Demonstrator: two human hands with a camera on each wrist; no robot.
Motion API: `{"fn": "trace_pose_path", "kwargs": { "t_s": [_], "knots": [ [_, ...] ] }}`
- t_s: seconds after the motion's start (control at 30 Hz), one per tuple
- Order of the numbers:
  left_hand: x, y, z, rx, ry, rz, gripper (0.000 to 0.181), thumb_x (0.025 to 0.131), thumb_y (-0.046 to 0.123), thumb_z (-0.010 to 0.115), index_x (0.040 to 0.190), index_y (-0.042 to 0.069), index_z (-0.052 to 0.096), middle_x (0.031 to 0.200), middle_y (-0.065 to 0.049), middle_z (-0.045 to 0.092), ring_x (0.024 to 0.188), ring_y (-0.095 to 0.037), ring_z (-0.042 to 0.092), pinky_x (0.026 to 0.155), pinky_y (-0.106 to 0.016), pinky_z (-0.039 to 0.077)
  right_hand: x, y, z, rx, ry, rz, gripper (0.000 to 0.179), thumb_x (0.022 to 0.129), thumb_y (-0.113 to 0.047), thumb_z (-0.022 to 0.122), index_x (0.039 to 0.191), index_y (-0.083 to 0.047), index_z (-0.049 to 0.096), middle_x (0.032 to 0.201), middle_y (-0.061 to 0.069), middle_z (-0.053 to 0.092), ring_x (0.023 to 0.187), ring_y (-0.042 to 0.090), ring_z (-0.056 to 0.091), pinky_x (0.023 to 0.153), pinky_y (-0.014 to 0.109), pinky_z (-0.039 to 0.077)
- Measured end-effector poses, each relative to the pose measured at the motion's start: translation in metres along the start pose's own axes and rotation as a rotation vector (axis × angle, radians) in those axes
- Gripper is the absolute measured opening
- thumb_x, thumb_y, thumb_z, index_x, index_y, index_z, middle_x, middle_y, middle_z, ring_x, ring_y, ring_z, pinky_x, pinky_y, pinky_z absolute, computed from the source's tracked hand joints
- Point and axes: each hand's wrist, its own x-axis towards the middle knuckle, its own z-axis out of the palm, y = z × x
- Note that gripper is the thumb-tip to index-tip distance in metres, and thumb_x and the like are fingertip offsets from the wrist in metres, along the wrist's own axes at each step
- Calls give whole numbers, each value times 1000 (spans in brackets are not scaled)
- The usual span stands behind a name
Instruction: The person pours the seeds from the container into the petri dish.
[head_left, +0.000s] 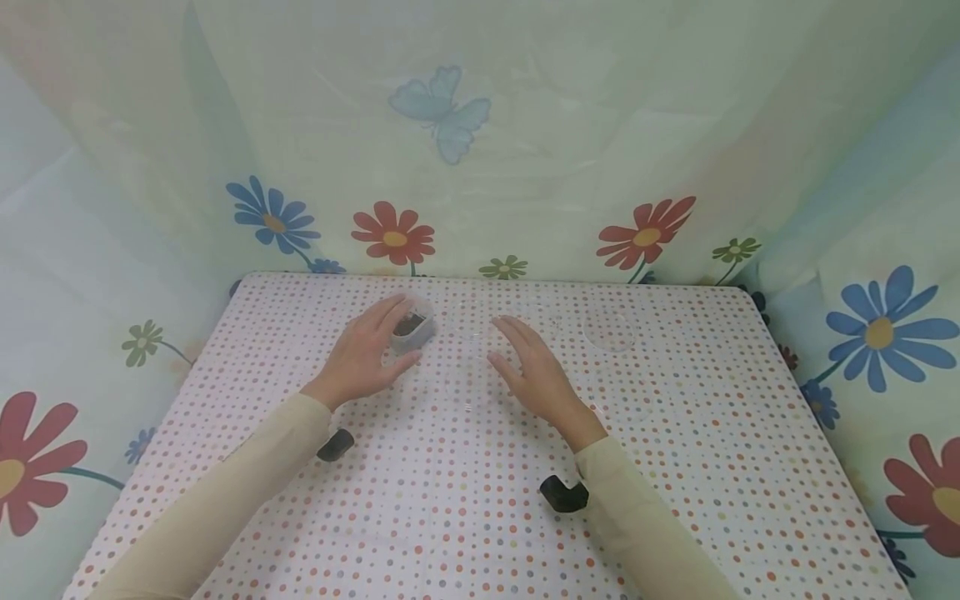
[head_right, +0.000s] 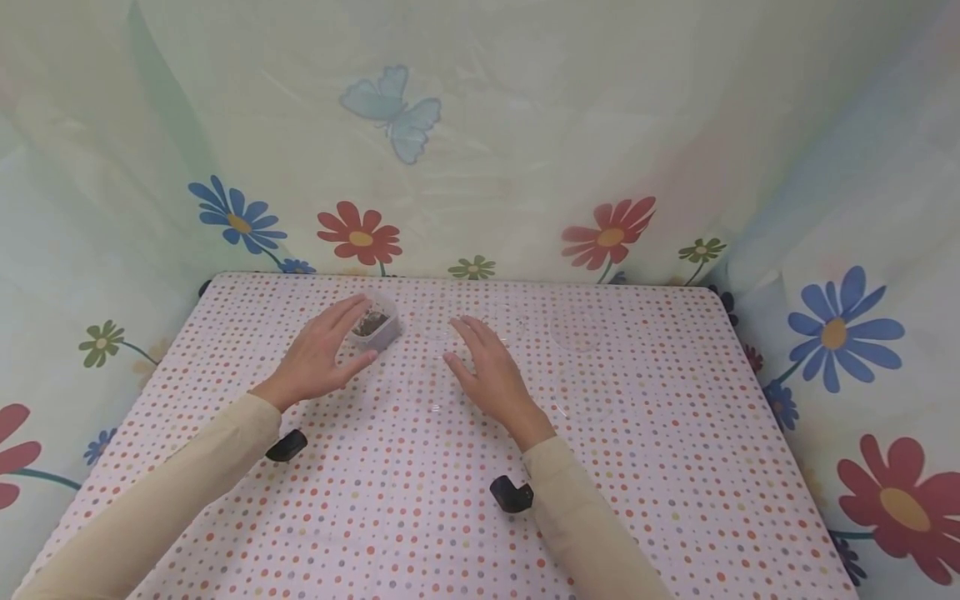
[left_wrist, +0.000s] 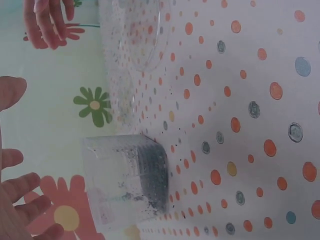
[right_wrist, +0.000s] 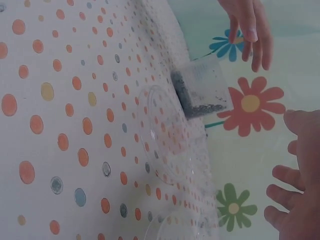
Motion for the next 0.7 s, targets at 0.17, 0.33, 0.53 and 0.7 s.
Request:
{"fn": "trace_pose_path", "kwargs": {
  "t_s": [0.17, 0.33, 0.53, 0.7],
  "knots": [
    [0, -1, 1, -1, -3, -32, 73, 89, 44, 61, 151, 18, 30, 156, -8, 34, 144, -28, 31, 115, -56, 32, 0, 0, 0, 23, -6, 19, 54, 101, -35, 49, 149, -14, 36, 156, 10, 33, 145, 29, 30, 119, 50, 28],
    [1, -2, 4, 11, -1, -49, 73, 89, 45, 61, 150, 16, 31, 156, -7, 33, 145, -28, 30, 116, -55, 30, 1, 2, 2, 26, 4, 24, 55, 101, -34, 49, 149, -13, 36, 155, 11, 35, 145, 29, 31, 120, 49, 27],
    [3, -4, 5, 38, -1, -59, 73, 89, 46, 60, 149, 15, 32, 157, -8, 32, 144, -31, 30, 116, -55, 31, 3, 5, 5, 32, 27, 9, 53, 101, -32, 50, 148, -12, 37, 153, 13, 38, 144, 29, 33, 120, 48, 28],
    [4, -5, 5, 58, -17, -71, 73, 90, 46, 60, 150, 15, 32, 157, -9, 31, 144, -33, 29, 116, -57, 30, 4, 6, 6, 30, 31, 16, 53, 101, -31, 50, 148, -12, 37, 153, 14, 38, 144, 29, 33, 120, 48, 28]
  ]
}}
